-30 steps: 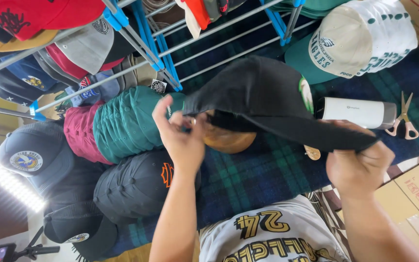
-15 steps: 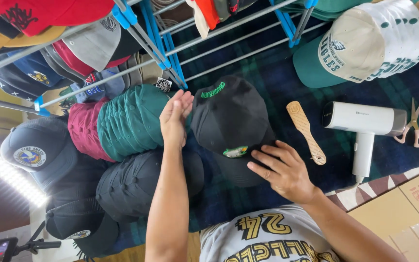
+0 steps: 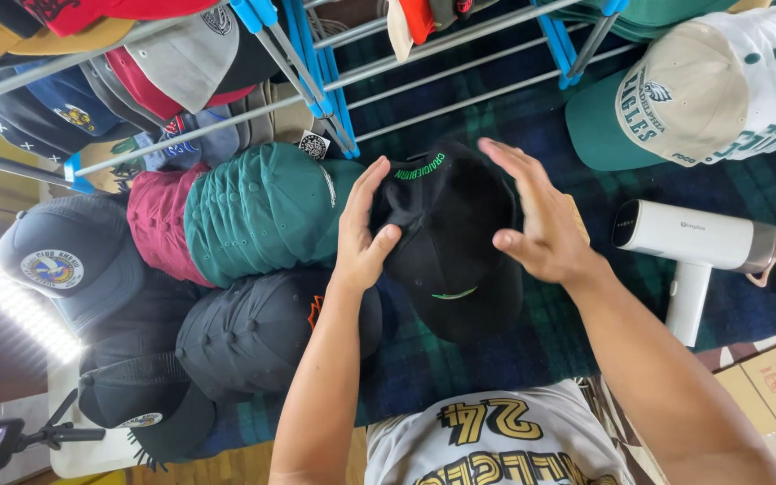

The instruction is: Brushing and steaming baseball caps to clean and restore their shape.

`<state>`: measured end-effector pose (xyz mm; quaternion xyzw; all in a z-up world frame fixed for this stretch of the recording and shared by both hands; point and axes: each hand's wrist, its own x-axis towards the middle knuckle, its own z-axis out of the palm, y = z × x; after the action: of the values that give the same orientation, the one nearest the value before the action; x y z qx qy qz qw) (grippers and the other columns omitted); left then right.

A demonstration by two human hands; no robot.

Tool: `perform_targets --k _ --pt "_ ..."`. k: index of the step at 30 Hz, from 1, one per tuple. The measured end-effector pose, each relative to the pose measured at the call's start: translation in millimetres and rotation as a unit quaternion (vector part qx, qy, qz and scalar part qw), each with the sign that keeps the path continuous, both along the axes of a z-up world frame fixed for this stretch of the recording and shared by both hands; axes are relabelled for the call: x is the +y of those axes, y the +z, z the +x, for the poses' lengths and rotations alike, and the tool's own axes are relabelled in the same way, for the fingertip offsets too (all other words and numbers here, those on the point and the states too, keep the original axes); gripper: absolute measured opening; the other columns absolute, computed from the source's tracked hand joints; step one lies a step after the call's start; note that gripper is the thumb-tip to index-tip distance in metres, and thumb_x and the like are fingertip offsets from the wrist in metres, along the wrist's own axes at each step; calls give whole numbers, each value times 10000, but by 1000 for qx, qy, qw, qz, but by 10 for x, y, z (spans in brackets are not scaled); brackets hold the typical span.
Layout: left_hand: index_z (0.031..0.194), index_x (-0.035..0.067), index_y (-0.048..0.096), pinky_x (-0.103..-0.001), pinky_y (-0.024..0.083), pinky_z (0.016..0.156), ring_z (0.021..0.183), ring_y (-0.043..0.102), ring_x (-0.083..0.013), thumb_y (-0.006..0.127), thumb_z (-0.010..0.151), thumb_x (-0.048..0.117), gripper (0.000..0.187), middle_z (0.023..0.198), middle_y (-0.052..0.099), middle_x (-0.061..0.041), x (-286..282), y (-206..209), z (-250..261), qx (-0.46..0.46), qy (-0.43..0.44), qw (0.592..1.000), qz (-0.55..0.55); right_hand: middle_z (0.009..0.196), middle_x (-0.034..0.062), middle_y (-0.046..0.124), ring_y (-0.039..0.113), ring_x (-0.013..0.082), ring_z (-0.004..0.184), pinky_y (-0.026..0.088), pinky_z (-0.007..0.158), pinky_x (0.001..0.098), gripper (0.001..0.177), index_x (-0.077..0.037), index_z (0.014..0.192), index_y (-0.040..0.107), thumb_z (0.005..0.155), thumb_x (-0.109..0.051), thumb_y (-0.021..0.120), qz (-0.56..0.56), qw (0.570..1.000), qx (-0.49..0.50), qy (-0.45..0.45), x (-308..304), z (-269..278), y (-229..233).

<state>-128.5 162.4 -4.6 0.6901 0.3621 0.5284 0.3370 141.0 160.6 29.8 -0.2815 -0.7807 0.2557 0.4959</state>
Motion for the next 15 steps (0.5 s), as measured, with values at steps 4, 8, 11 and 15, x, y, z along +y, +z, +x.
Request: perform_targets --k 4,8,11,15 --pt "1561 63 444 -456 302 1242 1500 399 -337 643 951 596 835 1591 429 -171 88 -28 -4 20 -5 1000 3 1570 284 428 378 415 1485 193 1225 577 1036 34 1613 239 942 -732 436 -84 990 5 111 371 -114 -196" --pt "1616 56 337 -498 302 1231 1491 384 -374 529 1033 606 824 1597 410 -225 136 -210 10 -2 -18 999 -51 1572 266 443 412 354 1469 263 1216 541 970 7 1631 227 997 -717 341 -126 985 52 108 386 -159 -342" --pt "1640 76 293 -482 315 1229 1484 399 -344 416 1002 738 927 1582 440 -224 151 -276 66 -47 -26 995 -81 1563 273 449 449 342 1438 301 1206 534 989 1 1628 236 991 -751 314 -175 973 118 98 350 -177 -533" --pt "1597 42 389 -379 364 1210 1446 476 -263 317 890 906 1119 1556 516 -172 104 -467 177 -128 18 990 -56 1542 244 488 465 325 1428 345 1196 481 1112 20 1583 336 911 -866 294 -186 969 156 54 273 -225 -679"
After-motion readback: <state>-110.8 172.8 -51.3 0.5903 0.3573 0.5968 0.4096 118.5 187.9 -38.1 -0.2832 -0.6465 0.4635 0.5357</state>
